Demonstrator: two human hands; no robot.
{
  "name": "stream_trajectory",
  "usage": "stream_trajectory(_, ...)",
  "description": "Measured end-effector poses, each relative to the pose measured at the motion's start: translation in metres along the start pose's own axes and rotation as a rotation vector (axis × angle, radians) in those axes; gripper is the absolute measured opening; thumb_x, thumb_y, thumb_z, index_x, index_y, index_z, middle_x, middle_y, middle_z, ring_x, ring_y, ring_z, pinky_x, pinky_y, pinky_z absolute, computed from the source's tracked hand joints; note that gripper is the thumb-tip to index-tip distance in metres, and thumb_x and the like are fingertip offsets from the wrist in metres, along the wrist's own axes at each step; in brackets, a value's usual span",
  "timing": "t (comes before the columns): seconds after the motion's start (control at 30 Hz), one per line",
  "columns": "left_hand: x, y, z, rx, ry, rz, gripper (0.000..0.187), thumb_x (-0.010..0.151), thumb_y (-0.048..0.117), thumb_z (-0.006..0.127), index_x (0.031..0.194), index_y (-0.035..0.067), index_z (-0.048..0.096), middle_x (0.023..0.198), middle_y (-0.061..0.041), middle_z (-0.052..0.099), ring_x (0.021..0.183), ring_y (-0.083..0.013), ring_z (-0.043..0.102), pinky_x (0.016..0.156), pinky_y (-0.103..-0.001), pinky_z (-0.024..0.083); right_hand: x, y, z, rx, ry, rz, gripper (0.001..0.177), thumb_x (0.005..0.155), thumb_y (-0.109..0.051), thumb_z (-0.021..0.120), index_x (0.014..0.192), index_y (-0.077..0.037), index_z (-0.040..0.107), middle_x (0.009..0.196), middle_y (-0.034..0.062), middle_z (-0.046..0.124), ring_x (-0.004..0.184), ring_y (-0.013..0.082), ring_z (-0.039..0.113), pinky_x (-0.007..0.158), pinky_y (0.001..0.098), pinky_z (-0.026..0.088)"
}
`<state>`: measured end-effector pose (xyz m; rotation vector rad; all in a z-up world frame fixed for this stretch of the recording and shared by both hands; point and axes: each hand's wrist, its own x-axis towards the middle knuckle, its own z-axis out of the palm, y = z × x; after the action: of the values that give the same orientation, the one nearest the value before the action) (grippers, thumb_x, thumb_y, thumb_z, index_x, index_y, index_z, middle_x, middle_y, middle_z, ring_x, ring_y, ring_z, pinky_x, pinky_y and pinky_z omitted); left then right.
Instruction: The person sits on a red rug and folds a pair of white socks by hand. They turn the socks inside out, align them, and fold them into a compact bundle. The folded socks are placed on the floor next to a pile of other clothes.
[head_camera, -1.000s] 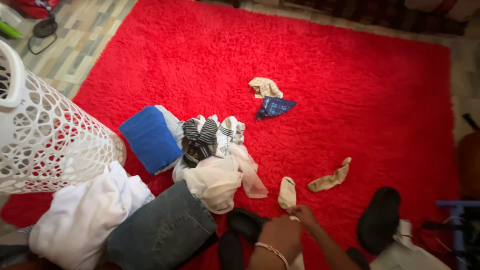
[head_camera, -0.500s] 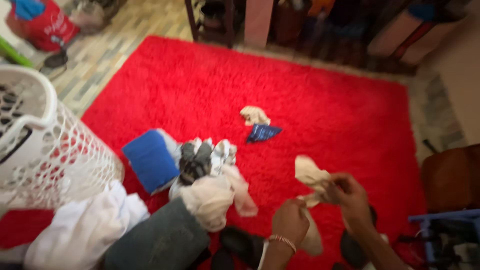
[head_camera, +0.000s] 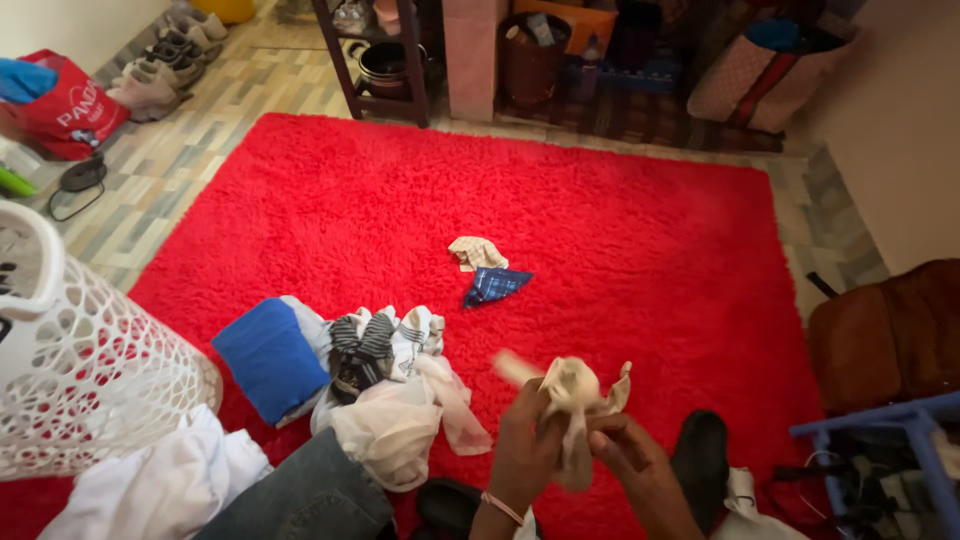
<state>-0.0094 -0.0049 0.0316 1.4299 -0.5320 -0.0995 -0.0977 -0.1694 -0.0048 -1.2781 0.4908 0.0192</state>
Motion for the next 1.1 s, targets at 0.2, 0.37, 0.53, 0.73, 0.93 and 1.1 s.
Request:
stream_trajectory(0.2, 0.001, 0.001, 0.031, 0.497, 0.083, -0.132, 0.035, 0.091, 0.008, 0.063, 0.126, 0.008, 0.069, 0.109, -0.015, 0.068, 0.095, -0.0333, 0.070, 0.075, -0.042, 0.055, 0.005, -0.031, -0.001, -0.211, 0.034, -0.284, 0.035, 0.092, -0.020, 0.070, 0.123, -0.003, 0.067, 0.116, 0.0090, 0.074, 0.108, 0.0159, 0.071, 0.093, 0.0338, 0.056)
stream_trajectory(0.37, -0.005, -0.006, 0.036, 0.755, 0.074, 0.213, 0.042, 0.084, 0.005, 0.069, 0.126, 0.005, 0.067, 0.113, -0.014, 0.068, 0.098, -0.0331, 0.068, 0.080, -0.042, 0.055, 0.013, -0.032, 0.003, -0.075, 0.115, -0.193, 0.032, 0.093, -0.019, 0.068, 0.121, -0.004, 0.064, 0.102, 0.0093, 0.071, 0.092, 0.0191, 0.070, 0.079, 0.0362, 0.059)
stream_trajectory(0.53, -0.007, -0.011, 0.039, 0.867, 0.023, 0.224, 0.049, 0.082, 0.002, 0.071, 0.130, 0.002, 0.066, 0.114, -0.015, 0.067, 0.098, -0.0329, 0.067, 0.081, -0.043, 0.054, 0.001, -0.046, 0.001, -0.491, 0.245, -0.581, 0.021, 0.093, -0.018, 0.072, 0.105, -0.001, 0.068, 0.105, 0.0091, 0.068, 0.098, 0.0206, 0.071, 0.085, 0.0335, 0.058)
stream_trajectory(0.73, -0.013, -0.020, 0.038, 0.836, 0.047, 0.225, 0.045, 0.086, 0.002, 0.070, 0.131, 0.000, 0.064, 0.119, -0.017, 0.067, 0.102, -0.0330, 0.069, 0.081, -0.041, 0.056, -0.006, -0.050, 0.010, -0.617, 0.121, -0.576, 0.027, 0.086, -0.018, 0.076, 0.102, 0.003, 0.071, 0.116, 0.0141, 0.066, 0.104, 0.0261, 0.069, 0.087, 0.0369, 0.055)
stream_trajectory(0.93, -0.018, -0.028, 0.031, 0.802, -0.056, 0.154, 0.051, 0.083, 0.002, 0.072, 0.133, 0.000, 0.063, 0.118, -0.017, 0.066, 0.100, -0.0340, 0.069, 0.081, -0.041, 0.056, 0.004, -0.046, 0.006, -0.685, 0.211, -0.538, 0.025, 0.095, -0.021, 0.064, 0.105, 0.000, 0.072, 0.112, 0.0113, 0.071, 0.099, 0.0220, 0.073, 0.083, 0.0328, 0.058)
stream_trajectory(1.1, -0.018, -0.020, 0.032, 0.753, -0.078, 0.146, 0.055, 0.082, 0.006, 0.074, 0.136, 0.000, 0.062, 0.119, -0.019, 0.064, 0.100, -0.0357, 0.069, 0.083, -0.040, 0.057, 0.009, -0.052, 0.002, -0.529, 0.304, -0.400, 0.031, 0.099, -0.027, 0.058, 0.105, -0.001, 0.073, 0.095, 0.0086, 0.075, 0.088, 0.0170, 0.073, 0.077, 0.0292, 0.055)
